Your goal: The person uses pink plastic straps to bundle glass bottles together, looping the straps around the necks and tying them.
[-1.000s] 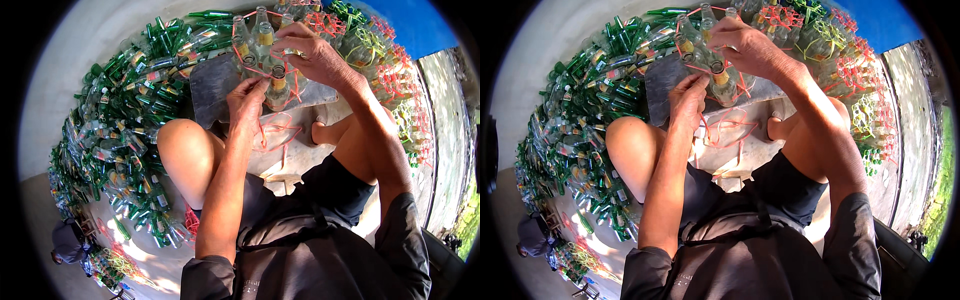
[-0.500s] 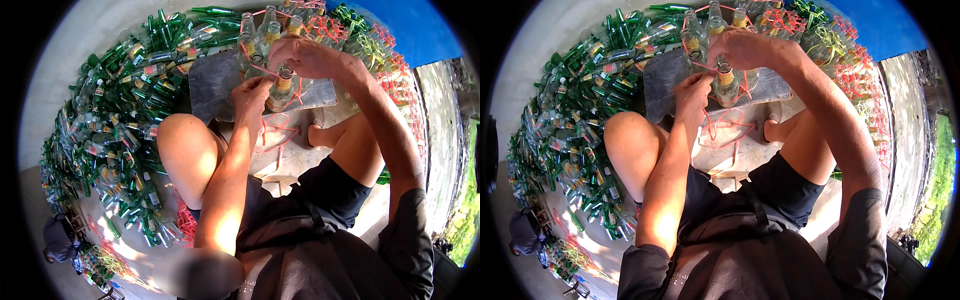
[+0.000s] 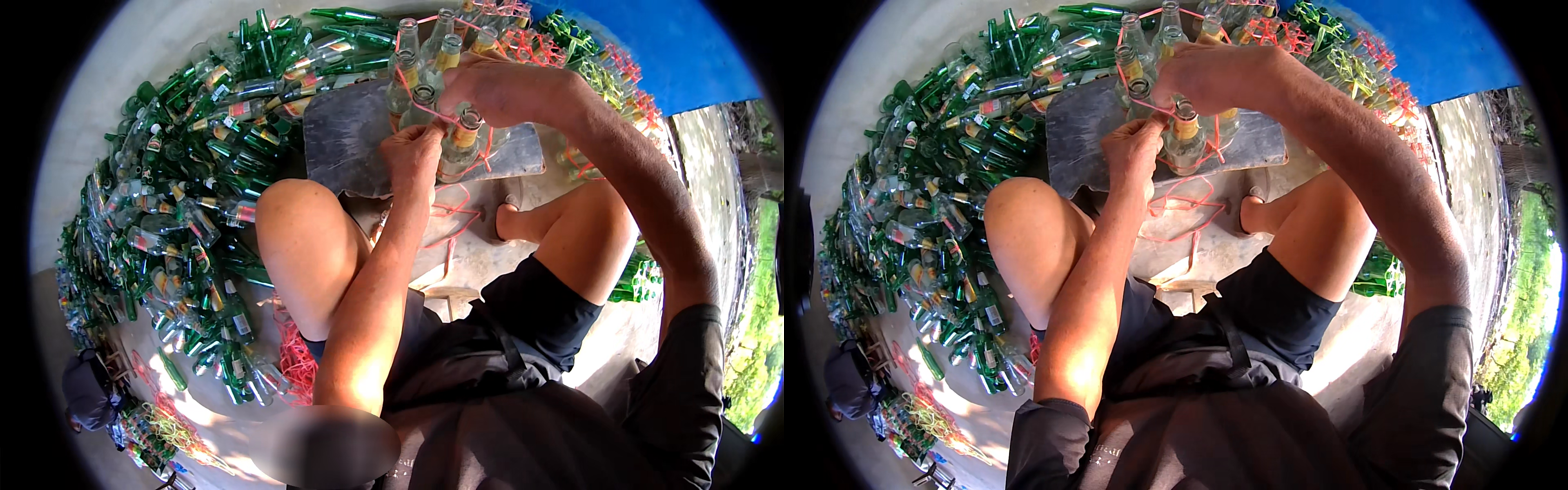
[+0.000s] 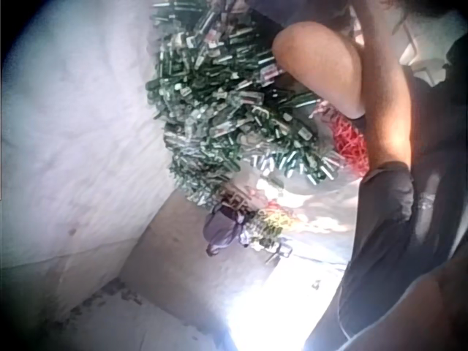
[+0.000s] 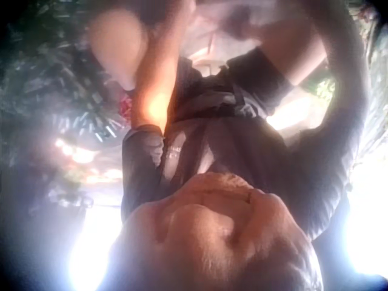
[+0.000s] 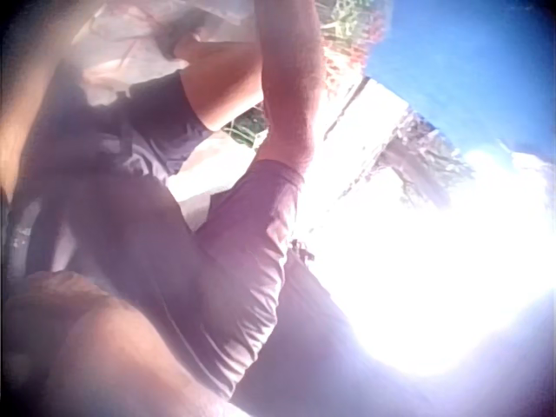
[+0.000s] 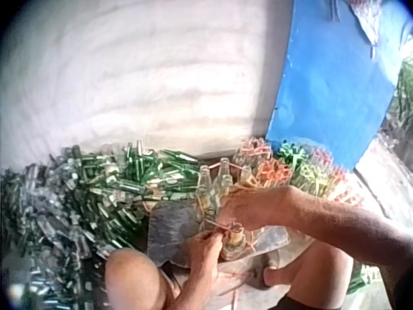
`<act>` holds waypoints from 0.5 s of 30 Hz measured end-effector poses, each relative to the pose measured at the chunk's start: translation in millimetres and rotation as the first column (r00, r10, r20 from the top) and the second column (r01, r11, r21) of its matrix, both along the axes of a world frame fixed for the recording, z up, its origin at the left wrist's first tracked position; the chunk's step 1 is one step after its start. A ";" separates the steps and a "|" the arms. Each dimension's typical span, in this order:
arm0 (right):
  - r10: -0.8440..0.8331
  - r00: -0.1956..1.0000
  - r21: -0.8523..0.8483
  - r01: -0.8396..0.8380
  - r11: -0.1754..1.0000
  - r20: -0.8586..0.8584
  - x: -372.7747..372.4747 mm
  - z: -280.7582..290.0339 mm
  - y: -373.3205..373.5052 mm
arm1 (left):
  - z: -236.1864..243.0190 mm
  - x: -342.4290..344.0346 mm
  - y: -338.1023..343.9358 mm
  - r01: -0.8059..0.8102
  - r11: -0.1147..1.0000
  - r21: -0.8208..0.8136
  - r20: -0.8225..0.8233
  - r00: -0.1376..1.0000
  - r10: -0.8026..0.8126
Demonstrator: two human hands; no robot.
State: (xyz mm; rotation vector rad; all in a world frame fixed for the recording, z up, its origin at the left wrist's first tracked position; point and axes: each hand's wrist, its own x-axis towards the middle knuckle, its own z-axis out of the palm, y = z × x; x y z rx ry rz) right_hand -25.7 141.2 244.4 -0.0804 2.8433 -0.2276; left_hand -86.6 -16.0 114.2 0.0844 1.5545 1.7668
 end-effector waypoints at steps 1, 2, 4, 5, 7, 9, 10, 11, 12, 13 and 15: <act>0.063 0.998 0.069 -0.062 0.996 -0.018 -0.4 1.3 -0.2 | 0.3 -0.3 0.1 0.004 1.000 -0.006 -0.024 1.000 -0.004; 0.072 0.997 0.101 -0.068 0.993 -0.034 -0.6 3.4 -1.4 | 0.6 -0.9 0.2 0.008 1.000 -0.013 -0.048 0.999 -0.008; 0.090 0.994 0.167 -0.079 0.983 -0.063 0.3 8.3 -5.5 | -1.7 -0.5 0.7 0.011 1.000 0.002 -0.083 0.996 -0.011; 0.109 0.991 0.212 -0.090 0.973 -0.077 -0.1 9.7 -7.4 | -4.0 -0.1 0.9 0.011 1.000 0.022 -0.095 0.995 -0.008; 0.148 0.984 0.302 -0.110 0.947 -0.104 -1.1 12.0 -8.9 | -2.1 0.7 1.1 0.021 0.999 0.047 -0.108 0.994 -0.016; 0.167 0.979 0.319 -0.123 0.940 -0.113 -2.5 14.3 -7.1 | 0.9 1.3 -1.2 0.040 0.998 0.056 -0.114 0.993 -0.033; 0.176 0.977 0.328 -0.129 0.936 -0.118 -3.0 15.6 -6.2 | 3.0 2.1 -1.5 0.041 0.997 0.060 -0.150 0.988 -0.032; 0.178 0.975 0.341 -0.124 0.932 -0.132 -1.9 17.4 -6.7 | 5.2 3.4 -1.3 0.043 0.997 0.063 -0.187 0.982 -0.030; 0.179 0.973 0.353 -0.118 0.928 -0.146 0.6 19.3 -8.4 | 5.4 4.0 -1.2 0.044 0.997 0.067 -0.223 0.974 -0.028; 0.181 0.971 0.365 -0.112 0.924 -0.159 2.4 20.3 -8.8 | 5.3 3.9 -1.0 0.053 0.996 0.074 -0.248 0.968 -0.033; 0.225 0.948 0.386 -0.124 0.914 -0.227 3.6 18.0 -5.4 | 5.0 3.7 -0.9 0.072 0.994 0.087 -0.298 0.953 -0.043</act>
